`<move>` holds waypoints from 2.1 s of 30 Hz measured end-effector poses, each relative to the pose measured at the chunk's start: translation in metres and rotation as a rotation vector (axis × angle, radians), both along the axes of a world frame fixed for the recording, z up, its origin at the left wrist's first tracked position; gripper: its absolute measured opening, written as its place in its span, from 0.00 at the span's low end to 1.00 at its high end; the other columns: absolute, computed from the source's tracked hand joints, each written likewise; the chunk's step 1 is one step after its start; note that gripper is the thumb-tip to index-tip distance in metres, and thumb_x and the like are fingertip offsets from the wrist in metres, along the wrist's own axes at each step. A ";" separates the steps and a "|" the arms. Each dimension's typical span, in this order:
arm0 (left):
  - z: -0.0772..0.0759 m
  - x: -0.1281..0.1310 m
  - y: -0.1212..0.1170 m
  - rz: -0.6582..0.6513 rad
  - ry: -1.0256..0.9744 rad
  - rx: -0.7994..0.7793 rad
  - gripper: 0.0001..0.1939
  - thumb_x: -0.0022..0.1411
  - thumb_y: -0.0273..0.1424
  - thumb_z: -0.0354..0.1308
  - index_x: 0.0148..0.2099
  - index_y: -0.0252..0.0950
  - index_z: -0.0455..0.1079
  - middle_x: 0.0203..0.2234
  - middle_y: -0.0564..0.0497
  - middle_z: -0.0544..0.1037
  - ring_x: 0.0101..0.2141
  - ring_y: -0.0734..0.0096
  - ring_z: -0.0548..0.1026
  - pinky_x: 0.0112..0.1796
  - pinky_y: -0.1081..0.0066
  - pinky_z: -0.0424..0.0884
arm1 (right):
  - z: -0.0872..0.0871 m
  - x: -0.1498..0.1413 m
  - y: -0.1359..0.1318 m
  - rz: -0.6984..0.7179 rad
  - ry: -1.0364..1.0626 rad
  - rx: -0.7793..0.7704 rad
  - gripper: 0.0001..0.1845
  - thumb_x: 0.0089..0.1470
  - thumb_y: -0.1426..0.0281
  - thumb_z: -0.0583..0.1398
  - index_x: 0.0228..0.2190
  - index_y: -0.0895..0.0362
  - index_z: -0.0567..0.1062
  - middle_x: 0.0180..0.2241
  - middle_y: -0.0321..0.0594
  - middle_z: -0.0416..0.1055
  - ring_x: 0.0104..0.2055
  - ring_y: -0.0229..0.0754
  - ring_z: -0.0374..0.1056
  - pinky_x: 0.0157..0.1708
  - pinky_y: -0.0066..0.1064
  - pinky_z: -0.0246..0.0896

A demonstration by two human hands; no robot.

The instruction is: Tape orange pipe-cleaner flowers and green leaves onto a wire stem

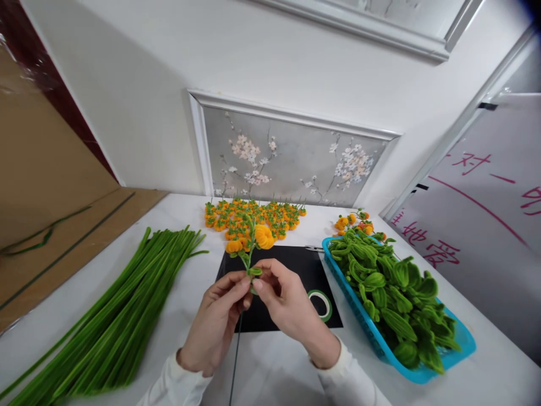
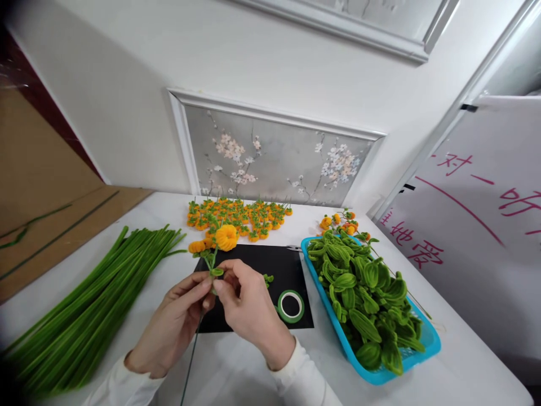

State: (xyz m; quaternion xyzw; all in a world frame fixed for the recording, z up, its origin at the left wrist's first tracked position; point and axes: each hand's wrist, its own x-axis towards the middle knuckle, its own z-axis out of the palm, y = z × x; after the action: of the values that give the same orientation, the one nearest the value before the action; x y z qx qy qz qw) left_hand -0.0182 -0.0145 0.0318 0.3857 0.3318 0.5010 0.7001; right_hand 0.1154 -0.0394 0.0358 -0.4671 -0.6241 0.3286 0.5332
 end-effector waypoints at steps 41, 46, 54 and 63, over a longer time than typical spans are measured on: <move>0.016 0.035 0.011 0.120 0.414 0.340 0.07 0.51 0.36 0.64 0.30 0.38 0.75 0.18 0.56 0.69 0.22 0.73 0.65 0.25 0.74 0.62 | 0.009 0.022 0.010 -0.202 0.146 0.136 0.06 0.56 0.69 0.55 0.34 0.57 0.72 0.28 0.37 0.68 0.26 0.36 0.62 0.24 0.26 0.57; 0.014 0.035 0.013 0.127 0.422 0.343 0.06 0.51 0.35 0.65 0.30 0.38 0.75 0.16 0.56 0.69 0.21 0.72 0.65 0.24 0.74 0.61 | 0.006 0.022 0.010 -0.216 0.196 0.123 0.06 0.56 0.68 0.55 0.33 0.57 0.71 0.26 0.36 0.67 0.25 0.36 0.61 0.23 0.26 0.56; 0.006 0.034 0.018 0.071 0.243 0.101 0.09 0.50 0.36 0.66 0.30 0.36 0.75 0.16 0.57 0.68 0.21 0.77 0.63 0.25 0.78 0.62 | -0.008 0.024 0.018 -0.283 0.126 0.010 0.07 0.58 0.67 0.54 0.36 0.56 0.69 0.20 0.30 0.61 0.19 0.34 0.58 0.18 0.24 0.53; 0.005 0.009 0.030 0.010 0.091 -0.165 0.11 0.46 0.31 0.70 0.33 0.35 0.76 0.19 0.57 0.71 0.20 0.82 0.67 0.22 0.82 0.69 | -0.030 0.041 0.034 -0.342 -0.388 0.059 0.10 0.54 0.75 0.56 0.31 0.55 0.78 0.29 0.40 0.74 0.32 0.42 0.70 0.33 0.30 0.62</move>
State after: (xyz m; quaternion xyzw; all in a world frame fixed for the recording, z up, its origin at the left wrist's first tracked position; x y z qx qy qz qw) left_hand -0.0096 0.0160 0.0366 0.3475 0.4051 0.4575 0.7112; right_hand 0.1567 -0.0056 0.0063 -0.6044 -0.6358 0.1197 0.4649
